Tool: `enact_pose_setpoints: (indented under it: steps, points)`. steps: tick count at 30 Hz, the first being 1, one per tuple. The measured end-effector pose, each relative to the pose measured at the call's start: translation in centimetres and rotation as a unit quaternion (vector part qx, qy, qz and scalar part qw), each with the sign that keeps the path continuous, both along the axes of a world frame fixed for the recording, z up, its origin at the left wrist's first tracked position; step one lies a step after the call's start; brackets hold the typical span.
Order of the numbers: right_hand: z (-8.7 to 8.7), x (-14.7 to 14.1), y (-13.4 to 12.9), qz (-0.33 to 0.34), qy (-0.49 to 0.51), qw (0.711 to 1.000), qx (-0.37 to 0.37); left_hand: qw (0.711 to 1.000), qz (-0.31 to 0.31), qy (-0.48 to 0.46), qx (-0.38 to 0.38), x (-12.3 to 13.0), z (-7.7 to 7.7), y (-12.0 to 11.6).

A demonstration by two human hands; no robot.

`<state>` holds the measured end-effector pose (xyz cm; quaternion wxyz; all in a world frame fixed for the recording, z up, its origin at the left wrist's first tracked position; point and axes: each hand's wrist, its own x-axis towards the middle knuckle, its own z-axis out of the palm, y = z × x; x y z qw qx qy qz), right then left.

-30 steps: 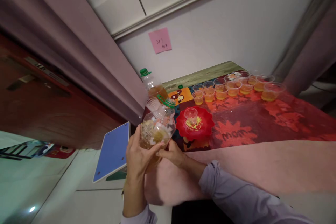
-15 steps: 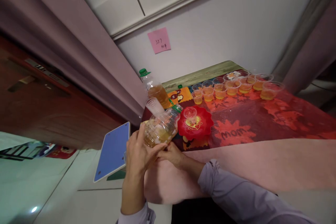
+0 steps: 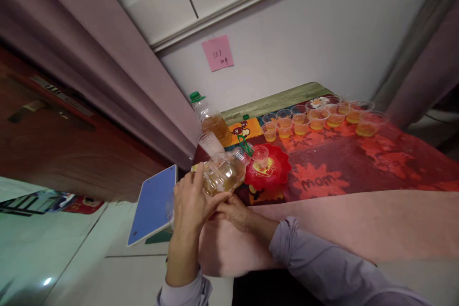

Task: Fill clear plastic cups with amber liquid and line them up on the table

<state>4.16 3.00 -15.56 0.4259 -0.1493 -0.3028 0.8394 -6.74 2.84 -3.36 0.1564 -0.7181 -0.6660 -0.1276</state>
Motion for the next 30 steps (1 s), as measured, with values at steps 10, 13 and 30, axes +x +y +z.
enact_pose_setpoints:
  steps: [10, 13, 30]
  points:
    - [0.8, 0.2, -0.2, -0.014, 0.017, 0.999, -0.025, 1.0, -0.007, 0.009, -0.01, 0.4, 0.4, 0.3]
    - [0.7, 0.2, -0.2, -0.006, 0.023, 0.999, -0.022, 1.0, -0.003, 0.002, -0.012, 0.6, 0.5, 0.3]
    - [0.0, -0.4, -0.3, 0.0, 0.063, 0.997, -0.049, 0.988, 0.073, 0.064, -0.124, 3.9, 3.8, -0.2]
